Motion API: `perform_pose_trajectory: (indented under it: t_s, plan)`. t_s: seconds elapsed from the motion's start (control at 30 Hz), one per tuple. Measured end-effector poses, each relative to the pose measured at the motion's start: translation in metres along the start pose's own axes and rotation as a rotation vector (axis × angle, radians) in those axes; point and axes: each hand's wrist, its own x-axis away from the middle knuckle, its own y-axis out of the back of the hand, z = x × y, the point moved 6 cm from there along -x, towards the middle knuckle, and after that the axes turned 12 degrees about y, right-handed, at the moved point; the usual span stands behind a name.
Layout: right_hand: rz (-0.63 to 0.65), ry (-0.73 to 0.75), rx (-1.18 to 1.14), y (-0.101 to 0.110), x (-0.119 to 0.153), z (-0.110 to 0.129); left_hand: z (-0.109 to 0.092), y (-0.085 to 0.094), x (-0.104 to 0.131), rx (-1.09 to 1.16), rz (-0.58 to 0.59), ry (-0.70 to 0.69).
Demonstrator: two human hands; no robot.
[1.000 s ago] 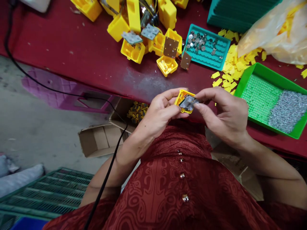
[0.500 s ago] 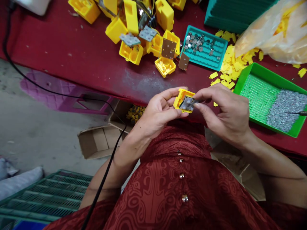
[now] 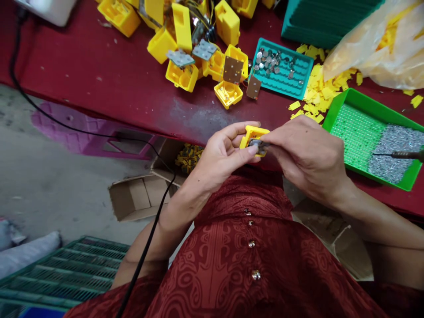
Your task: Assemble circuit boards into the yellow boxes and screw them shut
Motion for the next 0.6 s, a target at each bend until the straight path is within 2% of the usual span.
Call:
perform_pose_trajectory:
  t_s: [0.2,0.37,0.6]
  plan:
    - [-0.053,-0.143,0.157,-0.002,0.004,-0.003,0.006,0.004,-0.003,-0.005,-0.03,-0.034]
    - [-0.139,-0.08,0.126,-0.005,0.009,-0.004,0.005,0.008,-0.001,-0.026,-0.074,-0.038]
    - [-0.154,-0.03,0.116,-0.007,0.013,-0.003,0.01,0.008,-0.002,-0.032,-0.03,-0.006]
